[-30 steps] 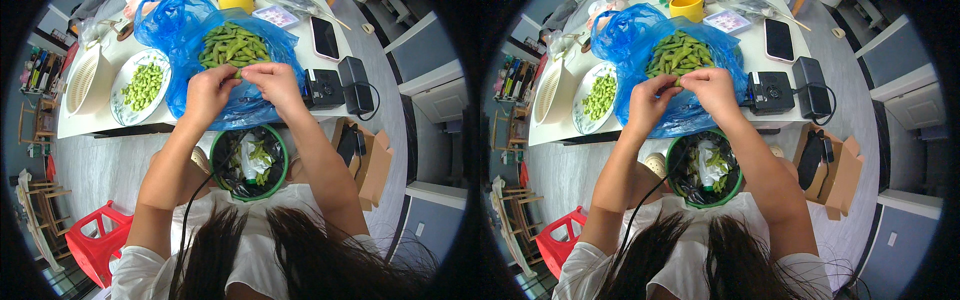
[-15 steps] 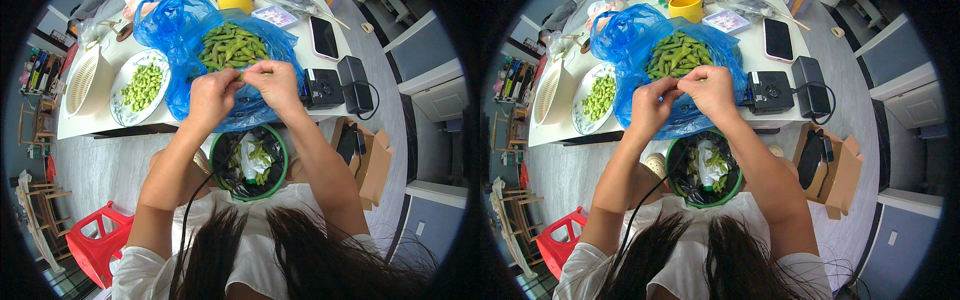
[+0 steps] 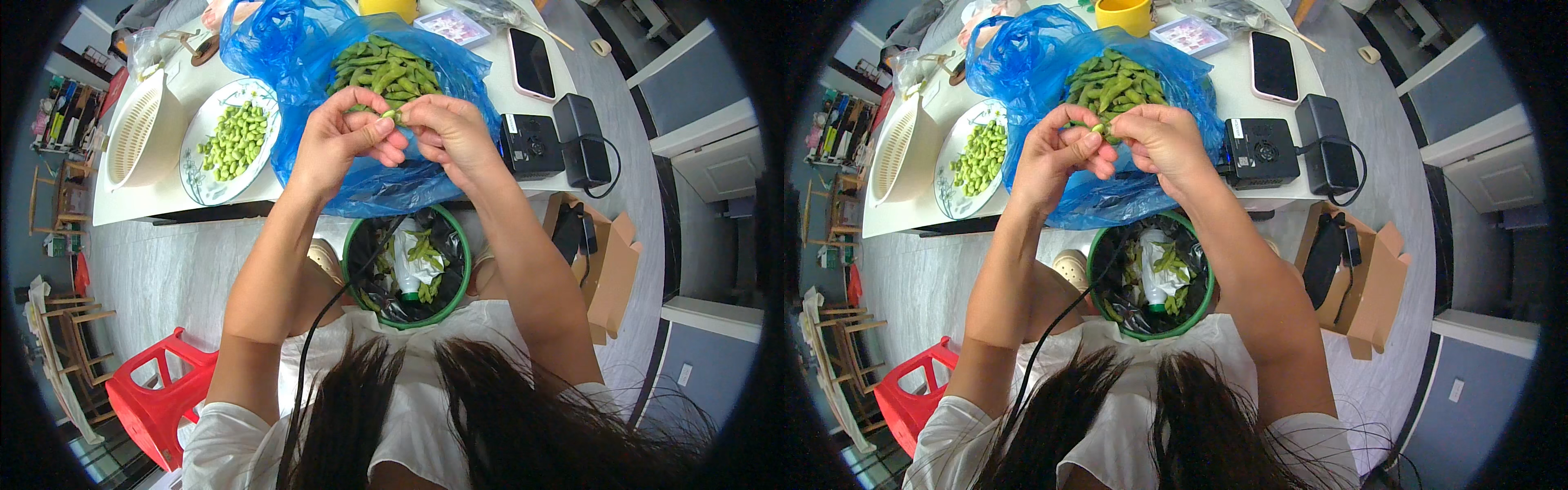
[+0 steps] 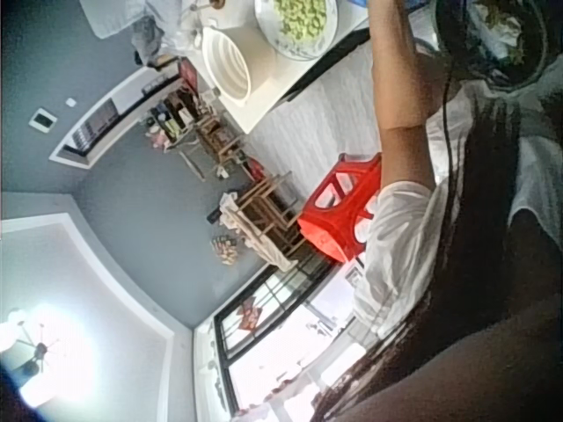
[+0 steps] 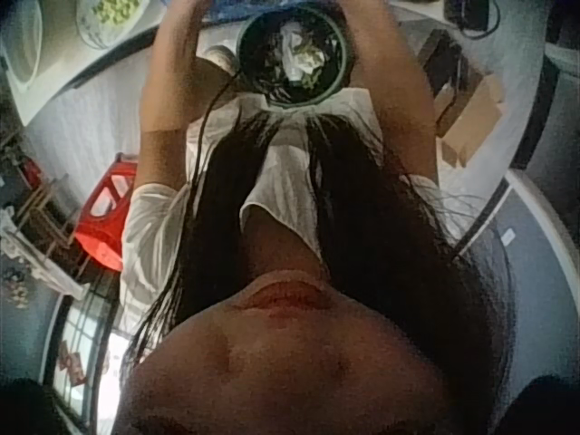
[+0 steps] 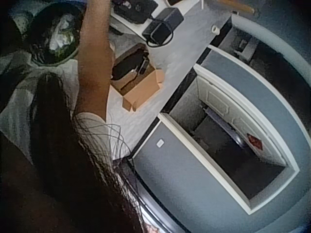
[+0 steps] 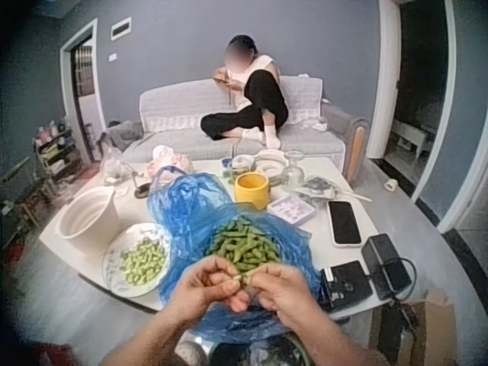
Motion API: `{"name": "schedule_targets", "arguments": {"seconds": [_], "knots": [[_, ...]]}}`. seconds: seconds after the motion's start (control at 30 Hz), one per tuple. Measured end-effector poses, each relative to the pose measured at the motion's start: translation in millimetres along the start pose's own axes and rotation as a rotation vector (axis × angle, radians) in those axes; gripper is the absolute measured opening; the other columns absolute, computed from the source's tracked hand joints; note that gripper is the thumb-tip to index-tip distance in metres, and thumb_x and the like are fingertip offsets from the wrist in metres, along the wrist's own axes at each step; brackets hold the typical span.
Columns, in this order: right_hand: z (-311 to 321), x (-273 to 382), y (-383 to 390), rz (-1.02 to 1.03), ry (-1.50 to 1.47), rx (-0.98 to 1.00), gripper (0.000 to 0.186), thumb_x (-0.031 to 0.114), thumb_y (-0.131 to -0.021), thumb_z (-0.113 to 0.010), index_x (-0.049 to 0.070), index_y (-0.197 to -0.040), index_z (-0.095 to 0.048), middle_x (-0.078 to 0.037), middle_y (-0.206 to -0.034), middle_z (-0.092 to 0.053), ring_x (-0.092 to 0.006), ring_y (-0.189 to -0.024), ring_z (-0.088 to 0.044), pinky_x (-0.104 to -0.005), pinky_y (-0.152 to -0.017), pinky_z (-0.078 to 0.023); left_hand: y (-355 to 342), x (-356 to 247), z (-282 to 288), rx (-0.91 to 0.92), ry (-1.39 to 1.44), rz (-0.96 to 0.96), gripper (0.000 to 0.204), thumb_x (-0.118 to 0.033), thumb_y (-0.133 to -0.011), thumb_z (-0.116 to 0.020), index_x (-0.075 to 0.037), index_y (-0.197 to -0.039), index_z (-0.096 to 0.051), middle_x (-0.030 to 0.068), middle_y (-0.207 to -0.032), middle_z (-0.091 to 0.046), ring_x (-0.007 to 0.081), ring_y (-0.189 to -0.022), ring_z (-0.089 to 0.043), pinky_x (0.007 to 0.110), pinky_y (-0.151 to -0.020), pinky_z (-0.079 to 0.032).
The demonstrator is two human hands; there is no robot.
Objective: The person shells peas by hand from a blue plastic bag, placing the peas onto a plate and the empty pods into a bin.
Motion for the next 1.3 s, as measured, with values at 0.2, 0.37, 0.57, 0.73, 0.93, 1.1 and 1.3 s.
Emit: {"name": "schedule_targets", "arguments": {"seconds": [0.2,0.37,0.57,0.73,0.93,1.1,1.3], "knots": [[-11,-10,1,-0.100,-0.156,0.079,0.013,0.014,-0.076,-0.054,0.003,-0.070,-0.053,-0.002,-0.061,-0.046,-0.0056,-0.045,-0.036,-0.0175,-0.036,-0.023,1,2,-3,0.055,0.026,0.034,0.014,-0.006,-0.081,-0.058,-0.004,-0.092,-0.049,0.0098,-0.071,-0.061,0.0147,-0.056,-0.059,0.024,-0.051,-0.048],[-18,-8,3,-0.159,-0.232,0.128,0.014,0.016,-0.078,-0.051,0.002,-0.077,-0.053,-0.004,-0.061,-0.047,-0.0060,-0.048,-0.039,-0.0181,-0.036,-0.025,0,2,-2,0.038,-0.078,-0.015,0.014,-0.008,-0.079,-0.061,-0.004,-0.087,-0.049,0.0074,-0.069,-0.060,0.0121,-0.056,-0.057,0.022,-0.049,-0.047],[-16,-7,0,-0.081,-0.118,0.159,0.013,0.013,-0.079,-0.051,0.001,-0.082,-0.053,-0.004,-0.064,-0.048,-0.0069,-0.050,-0.042,-0.0190,-0.037,-0.027,0,-3,2,-0.039,-0.186,-0.064,0.015,-0.007,-0.079,-0.062,-0.004,-0.085,-0.049,0.0071,-0.068,-0.060,0.0119,-0.056,-0.057,0.022,-0.050,-0.046],[-1,-11,-4,-0.147,-0.335,0.033,0.014,0.015,-0.076,-0.053,0.001,-0.077,-0.051,-0.005,-0.063,-0.048,-0.0083,-0.048,-0.041,-0.0195,-0.036,-0.026,5,-2,-4,0.036,-0.082,0.073,0.023,-0.008,-0.075,-0.066,-0.003,-0.089,-0.048,0.0093,-0.071,-0.061,0.0125,-0.050,-0.057,0.020,-0.040,-0.042],[18,-4,-3,-0.068,0.018,-0.156,0.014,0.018,-0.073,-0.058,0.003,-0.073,-0.055,-0.002,-0.061,-0.048,-0.0084,-0.045,-0.039,-0.0200,-0.035,-0.025,35,7,-35,0.559,-0.166,0.422,0.039,-0.007,-0.067,-0.071,-0.002,-0.099,-0.051,0.0105,-0.083,-0.064,0.0091,-0.045,-0.055,0.016,-0.032,-0.032],[22,10,-3,0.230,0.873,-0.387,0.018,0.015,-0.065,-0.066,0.004,-0.078,-0.067,-0.009,-0.064,-0.059,-0.0199,-0.056,-0.054,-0.0294,-0.053,-0.041,25,9,-21,0.393,-0.224,0.404,0.021,-0.013,-0.072,-0.068,-0.004,-0.087,-0.057,0.0068,-0.081,-0.065,0.0061,-0.041,-0.049,0.016,-0.033,-0.028],[10,12,0,0.406,1.262,-0.457,0.017,0.017,-0.061,-0.068,0.006,-0.074,-0.068,-0.016,-0.068,-0.061,-0.0296,-0.065,-0.060,-0.0360,-0.059,-0.047,0,-7,19,-0.111,-0.802,-0.160,0.017,-0.003,-0.077,-0.060,-0.005,-0.094,-0.059,0.0021,-0.081,-0.061,0.0066,-0.061,-0.050,0.020,-0.051,-0.039]]}}
Point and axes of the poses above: each hand's wrist, its own y-axis away from the middle knuckle, its own z-axis out of the back of the hand, x = y × z, the point moved 8 cm from there along -y, towards the middle knuckle
